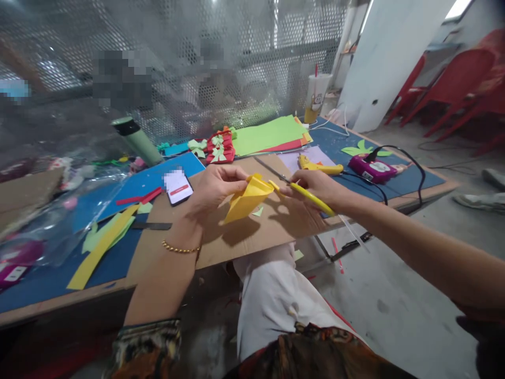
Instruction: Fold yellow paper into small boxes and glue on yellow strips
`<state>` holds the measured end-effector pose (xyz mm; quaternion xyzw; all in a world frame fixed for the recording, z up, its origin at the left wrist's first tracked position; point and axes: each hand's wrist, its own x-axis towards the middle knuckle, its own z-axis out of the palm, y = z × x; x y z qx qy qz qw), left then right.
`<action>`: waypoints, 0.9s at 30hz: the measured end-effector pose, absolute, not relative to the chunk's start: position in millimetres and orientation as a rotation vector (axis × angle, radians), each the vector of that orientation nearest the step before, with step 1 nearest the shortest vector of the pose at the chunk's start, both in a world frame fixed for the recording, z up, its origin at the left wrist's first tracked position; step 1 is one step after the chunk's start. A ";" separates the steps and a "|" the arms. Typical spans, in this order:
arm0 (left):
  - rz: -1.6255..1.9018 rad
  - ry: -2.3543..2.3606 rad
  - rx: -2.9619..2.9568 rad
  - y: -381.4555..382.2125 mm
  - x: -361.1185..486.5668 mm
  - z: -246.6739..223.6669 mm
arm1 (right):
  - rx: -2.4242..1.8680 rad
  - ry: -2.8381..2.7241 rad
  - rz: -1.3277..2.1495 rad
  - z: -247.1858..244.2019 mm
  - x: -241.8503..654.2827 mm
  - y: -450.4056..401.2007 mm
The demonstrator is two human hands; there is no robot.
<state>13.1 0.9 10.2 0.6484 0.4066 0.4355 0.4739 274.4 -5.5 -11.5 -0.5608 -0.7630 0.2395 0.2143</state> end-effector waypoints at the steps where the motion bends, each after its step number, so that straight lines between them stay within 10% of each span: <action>1: 1.100 0.969 1.589 2.2 11.4 9.9 | -1.652 -2.170 0.628 -10.8 267.8 6.2; 15: 1.197 0.829 1.672 0.6 12.1 7.1 | -1.659 -2.468 -0.108 16.2 247.1 13.1; 27: 1.089 0.861 1.671 -5.2 18.1 5.1 | -0.776 -2.165 0.565 18.2 254.6 -15.9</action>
